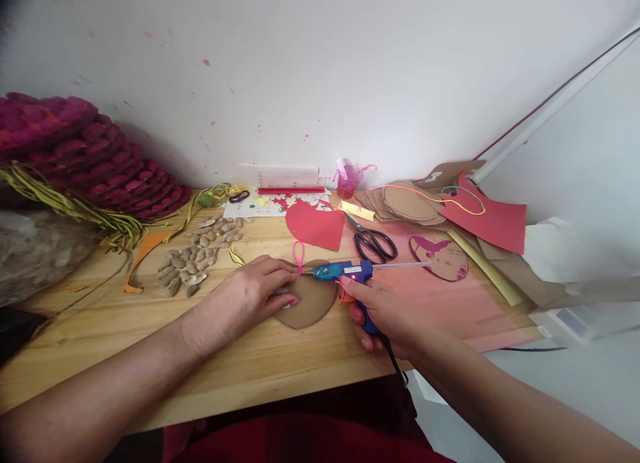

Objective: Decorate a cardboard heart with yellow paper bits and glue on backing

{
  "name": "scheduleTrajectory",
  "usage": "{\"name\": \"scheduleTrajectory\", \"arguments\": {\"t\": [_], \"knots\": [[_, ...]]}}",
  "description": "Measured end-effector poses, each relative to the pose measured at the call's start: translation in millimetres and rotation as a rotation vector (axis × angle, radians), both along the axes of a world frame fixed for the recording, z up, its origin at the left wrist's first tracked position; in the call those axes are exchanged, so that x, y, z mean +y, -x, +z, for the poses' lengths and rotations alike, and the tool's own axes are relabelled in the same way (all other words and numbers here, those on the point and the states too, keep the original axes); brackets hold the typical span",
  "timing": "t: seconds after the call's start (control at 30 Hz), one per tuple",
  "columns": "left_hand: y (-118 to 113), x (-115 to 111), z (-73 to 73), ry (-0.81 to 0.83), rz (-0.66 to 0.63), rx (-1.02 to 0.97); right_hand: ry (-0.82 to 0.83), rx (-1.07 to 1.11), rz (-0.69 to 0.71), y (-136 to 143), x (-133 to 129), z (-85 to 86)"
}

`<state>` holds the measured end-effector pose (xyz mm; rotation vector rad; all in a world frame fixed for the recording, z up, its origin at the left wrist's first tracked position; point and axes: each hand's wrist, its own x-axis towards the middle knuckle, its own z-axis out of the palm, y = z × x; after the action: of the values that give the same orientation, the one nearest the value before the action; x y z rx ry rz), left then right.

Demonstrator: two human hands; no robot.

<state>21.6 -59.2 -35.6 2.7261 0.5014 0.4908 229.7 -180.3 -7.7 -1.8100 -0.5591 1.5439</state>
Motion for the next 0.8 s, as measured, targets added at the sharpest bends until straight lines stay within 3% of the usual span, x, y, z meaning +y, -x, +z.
{"name": "scheduleTrajectory", "arguments": {"t": [0.37, 0.8], "knots": [[0, 3, -2.5, 0.025, -0.002, -0.015, -0.042, -0.005, 0.011, 2, 0, 0.4], [1, 10, 8.9, 0.078, 0.028, -0.005, -0.065, -0.067, 0.021, 2, -3, 0.0]]}}
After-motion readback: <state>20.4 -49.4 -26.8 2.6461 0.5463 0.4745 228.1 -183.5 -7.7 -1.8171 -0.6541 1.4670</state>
